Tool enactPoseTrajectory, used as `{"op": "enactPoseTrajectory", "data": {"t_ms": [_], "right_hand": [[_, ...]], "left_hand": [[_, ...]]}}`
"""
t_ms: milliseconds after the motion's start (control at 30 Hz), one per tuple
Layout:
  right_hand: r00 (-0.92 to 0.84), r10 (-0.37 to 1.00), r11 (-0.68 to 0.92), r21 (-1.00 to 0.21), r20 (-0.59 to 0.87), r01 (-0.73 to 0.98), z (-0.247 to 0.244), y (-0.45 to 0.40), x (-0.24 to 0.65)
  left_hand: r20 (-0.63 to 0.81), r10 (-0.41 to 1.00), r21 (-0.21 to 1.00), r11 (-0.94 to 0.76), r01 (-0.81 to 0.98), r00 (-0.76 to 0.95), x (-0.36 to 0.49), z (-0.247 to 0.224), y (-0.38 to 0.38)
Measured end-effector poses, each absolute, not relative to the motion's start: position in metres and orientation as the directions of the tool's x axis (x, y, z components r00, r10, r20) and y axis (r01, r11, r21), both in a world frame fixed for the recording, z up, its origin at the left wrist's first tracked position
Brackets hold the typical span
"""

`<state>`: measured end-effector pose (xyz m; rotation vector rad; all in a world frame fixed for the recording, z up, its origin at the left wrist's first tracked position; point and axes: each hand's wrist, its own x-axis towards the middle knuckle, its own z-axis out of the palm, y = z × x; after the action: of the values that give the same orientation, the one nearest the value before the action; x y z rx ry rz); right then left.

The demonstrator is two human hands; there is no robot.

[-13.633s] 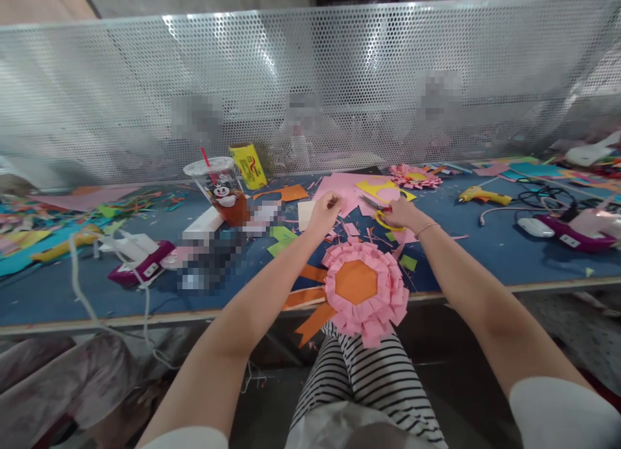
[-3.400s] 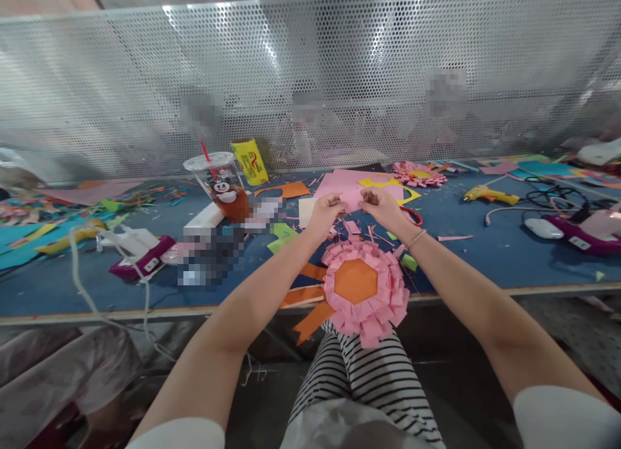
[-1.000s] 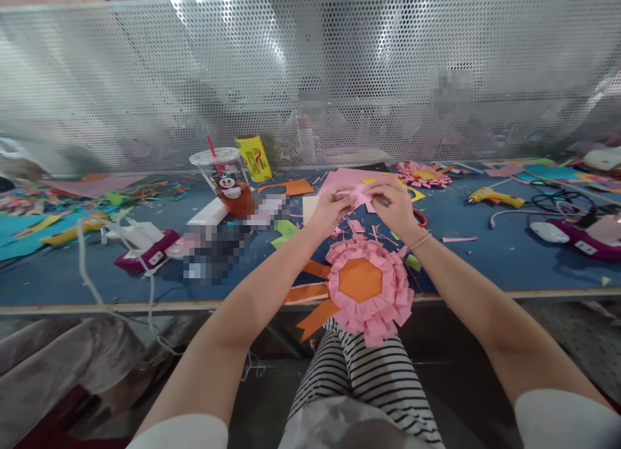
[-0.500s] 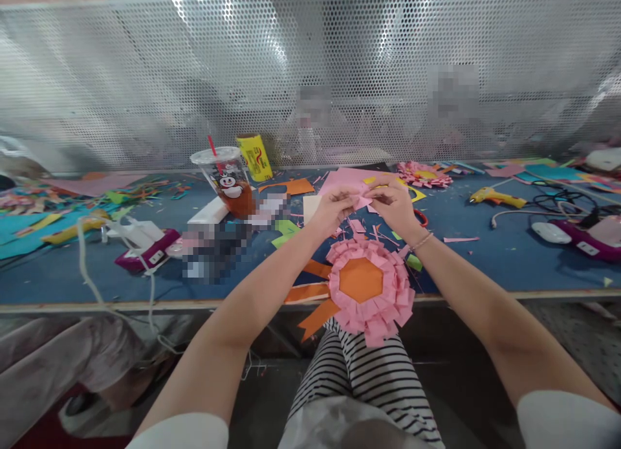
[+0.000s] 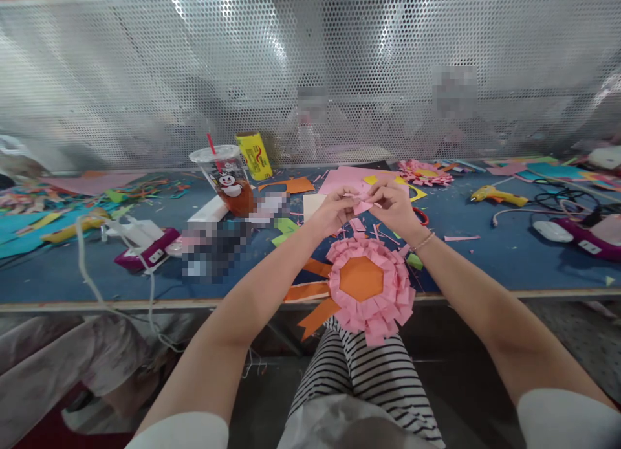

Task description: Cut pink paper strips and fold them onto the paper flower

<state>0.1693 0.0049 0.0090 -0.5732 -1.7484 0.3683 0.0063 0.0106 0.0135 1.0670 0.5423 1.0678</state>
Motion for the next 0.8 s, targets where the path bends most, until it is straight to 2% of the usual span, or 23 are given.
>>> {"op": "enactPoseTrajectory", "data": {"t_ms": [167,367,533,700,800], "right_hand": [[-0.144,0.550,0.834,-0.528,0.823,0.161,0.012,0.003,0.169],[-0.102,0.718,0.689,-0.724,0.689,-0.033,0.006,0.014,0.170],[-0.090,0.792,0.589,-0.795,0.604,-0.146,0.001,0.025,0.171],[-0.155,0.920,0.321,-0.918,0.360,-0.232,0.001,0.028,0.174],[-0.251,0.940,0.149,-0.940,0.232,-0.308,0.001,0.028,0.176]], "left_hand": [[0.145,0.882,0.894,0.078,-0.441,0.449,0.006,0.012,0.010],[0.199,0.864,0.890,0.039,-0.455,0.463,0.004,0.013,0.009],[0.214,0.872,0.898,0.001,-0.440,0.440,0.004,0.012,0.011],[0.228,0.895,0.897,-0.040,-0.441,0.383,0.004,0.009,0.017],[0.222,0.906,0.893,-0.040,-0.448,0.361,0.004,0.008,0.018]]}}
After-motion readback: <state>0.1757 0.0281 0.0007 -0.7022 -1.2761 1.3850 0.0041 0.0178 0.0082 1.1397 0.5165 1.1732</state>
